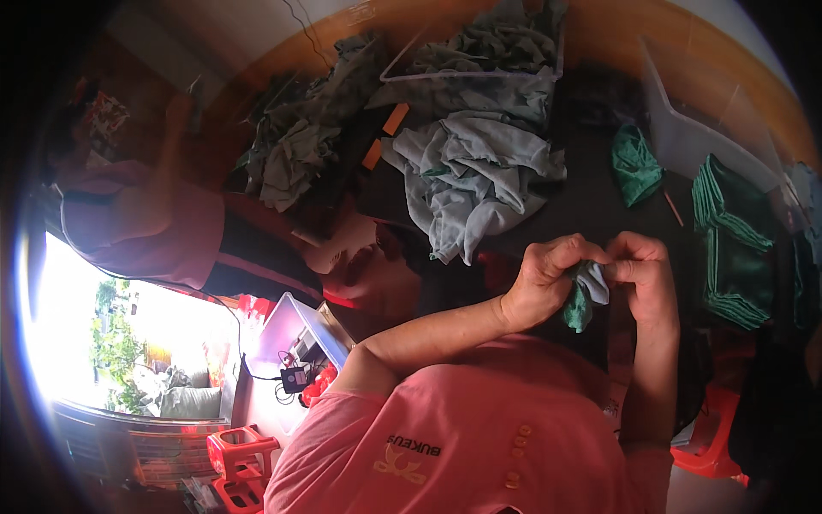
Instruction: The person folds green fabric pieces one by one at a table. They pick up each piece, align the edges, and fold it into a smaller square, stacking the finished pieces to the right. A second person is visible in the background performing a similar task.
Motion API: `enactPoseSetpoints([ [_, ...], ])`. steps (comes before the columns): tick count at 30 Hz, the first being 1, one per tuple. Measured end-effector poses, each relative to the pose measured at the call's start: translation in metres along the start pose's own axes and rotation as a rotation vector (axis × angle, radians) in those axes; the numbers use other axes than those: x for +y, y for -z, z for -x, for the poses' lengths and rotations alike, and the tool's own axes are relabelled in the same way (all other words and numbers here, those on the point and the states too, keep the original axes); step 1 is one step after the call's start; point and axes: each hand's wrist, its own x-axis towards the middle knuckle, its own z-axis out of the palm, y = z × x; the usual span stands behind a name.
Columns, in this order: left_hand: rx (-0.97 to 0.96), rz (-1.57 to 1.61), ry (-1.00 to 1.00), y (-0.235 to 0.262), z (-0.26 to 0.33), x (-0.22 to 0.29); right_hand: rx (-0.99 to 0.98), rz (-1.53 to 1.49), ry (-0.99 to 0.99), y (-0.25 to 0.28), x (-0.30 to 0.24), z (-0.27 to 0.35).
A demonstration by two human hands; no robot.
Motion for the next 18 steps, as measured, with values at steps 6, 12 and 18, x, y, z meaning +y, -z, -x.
enactPoseSetpoints([
  [6, 0.32, -0.22, -0.023, -0.001, -0.017, -0.012, 0.484, 0.203, 0.339, -0.082, 0.002, 0.014],
  [12, 0.466, 0.1, 0.308, -0.028, -0.036, -0.011, 0.669, 0.179, 0.513, -0.053, 0.033, -0.041],
  [18, 0.192, 0.792, 0.968, -0.008, -0.017, 0.015, 0.685, 0.905, 0.858, -0.018, -0.008, -0.034],
])
